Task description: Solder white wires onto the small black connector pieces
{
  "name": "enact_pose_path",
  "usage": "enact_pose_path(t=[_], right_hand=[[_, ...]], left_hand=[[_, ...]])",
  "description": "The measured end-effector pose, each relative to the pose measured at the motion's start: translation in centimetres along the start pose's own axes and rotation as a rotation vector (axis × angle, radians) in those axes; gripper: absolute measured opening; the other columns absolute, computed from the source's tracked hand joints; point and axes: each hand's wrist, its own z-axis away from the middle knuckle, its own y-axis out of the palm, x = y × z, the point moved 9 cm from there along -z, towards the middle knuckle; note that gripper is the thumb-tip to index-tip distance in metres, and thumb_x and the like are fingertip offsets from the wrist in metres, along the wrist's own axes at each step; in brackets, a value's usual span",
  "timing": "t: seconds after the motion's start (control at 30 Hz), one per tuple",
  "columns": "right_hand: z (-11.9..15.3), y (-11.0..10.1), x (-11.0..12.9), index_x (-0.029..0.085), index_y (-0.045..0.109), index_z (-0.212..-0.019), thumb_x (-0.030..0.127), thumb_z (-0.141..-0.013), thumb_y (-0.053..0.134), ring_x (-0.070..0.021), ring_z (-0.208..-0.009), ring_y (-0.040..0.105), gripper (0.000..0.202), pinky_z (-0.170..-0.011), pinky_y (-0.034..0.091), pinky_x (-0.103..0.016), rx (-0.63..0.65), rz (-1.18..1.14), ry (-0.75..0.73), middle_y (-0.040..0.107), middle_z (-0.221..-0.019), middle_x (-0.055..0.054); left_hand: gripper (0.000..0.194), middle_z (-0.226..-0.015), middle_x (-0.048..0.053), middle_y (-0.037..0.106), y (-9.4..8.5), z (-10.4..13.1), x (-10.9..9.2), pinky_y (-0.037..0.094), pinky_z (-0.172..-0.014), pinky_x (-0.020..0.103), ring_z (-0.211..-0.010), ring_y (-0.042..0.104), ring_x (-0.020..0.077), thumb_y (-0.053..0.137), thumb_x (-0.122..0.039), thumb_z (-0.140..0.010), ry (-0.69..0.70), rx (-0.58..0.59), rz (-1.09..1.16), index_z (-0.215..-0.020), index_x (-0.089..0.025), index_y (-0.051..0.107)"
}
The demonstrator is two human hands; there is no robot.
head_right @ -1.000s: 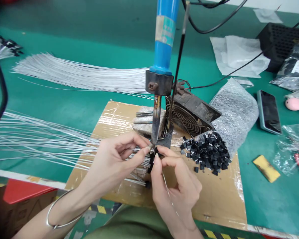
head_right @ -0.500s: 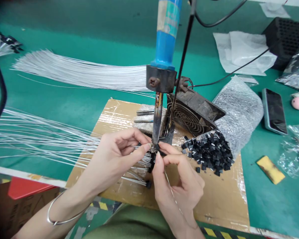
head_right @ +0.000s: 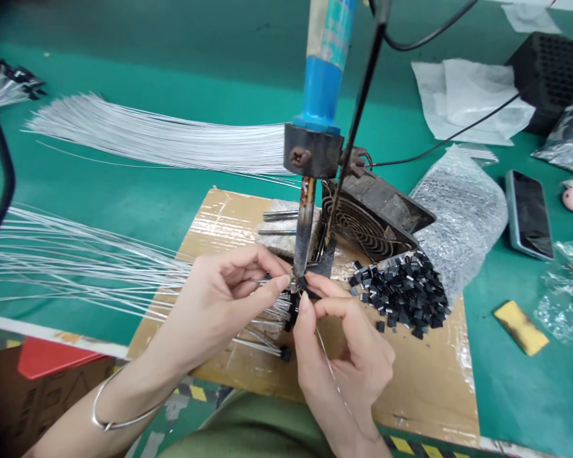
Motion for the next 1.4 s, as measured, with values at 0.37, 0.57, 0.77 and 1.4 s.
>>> enact_pose_path(t=[0.37, 0.57, 0.77, 1.4], right_hand=[[0.0, 0.2, -0.1, 0.021, 0.068, -0.077, 0.018, -0.091, 0.075, -0.0199, -0.094, 0.08, 0.016, -0.084, 0.062, -0.029, 0.003, -0.008, 0.008, 0.083, -0.103, -0.007], [0.1, 0.2, -0.2, 0.021, 0.068, -0.078, 0.017, -0.092, 0.074, -0.0197, -0.095, 0.08, 0.015, -0.085, 0.062, -0.03, 0.035, -0.019, 0.031, 0.083, -0.105, -0.007], [-0.1, -1.2, -1.1, 0.021, 0.068, -0.076, 0.021, -0.091, 0.076, -0.0184, -0.092, 0.079, 0.017, -0.085, 0.06, -0.028, -0.03, -0.017, 0.097, 0.083, -0.101, -0.006], [-0.7, -8.8, -7.8, 0.021, 0.07, -0.075, 0.052, -0.079, 0.087, -0.0175, -0.061, 0.07, 0.036, -0.062, 0.058, -0.029, -0.226, 0.141, 0.259, 0.078, -0.076, -0.005]], left_hand=[[0.012, -0.071, 0.004, 0.071, 0.1, 0.0, -0.1, 0.042, -0.048, 0.024, -0.062, 0.062, 0.0154, 0.072, -0.018, -0.077, 0.005, 0.011, -0.019, -0.066, -0.02, 0.065], [0.01, -0.072, 0.005, 0.07, 0.3, 0.0, 0.4, 0.039, -0.051, 0.027, -0.062, 0.059, 0.0161, 0.068, -0.023, -0.078, -0.025, 0.034, -0.056, -0.069, -0.019, 0.066], [0.012, -0.07, 0.004, 0.068, 0.4, 0.3, 0.8, 0.031, -0.051, 0.028, -0.056, 0.046, 0.013, 0.064, -0.026, -0.081, -0.012, 0.068, -0.14, -0.073, -0.018, 0.067], [0.014, -0.099, 0.008, 0.076, -0.9, 2.5, 2.3, 0.054, -0.075, 0.031, -0.084, 0.069, 0.0185, 0.066, -0.018, -0.093, 0.266, 0.121, -0.342, -0.097, -0.019, 0.079]])
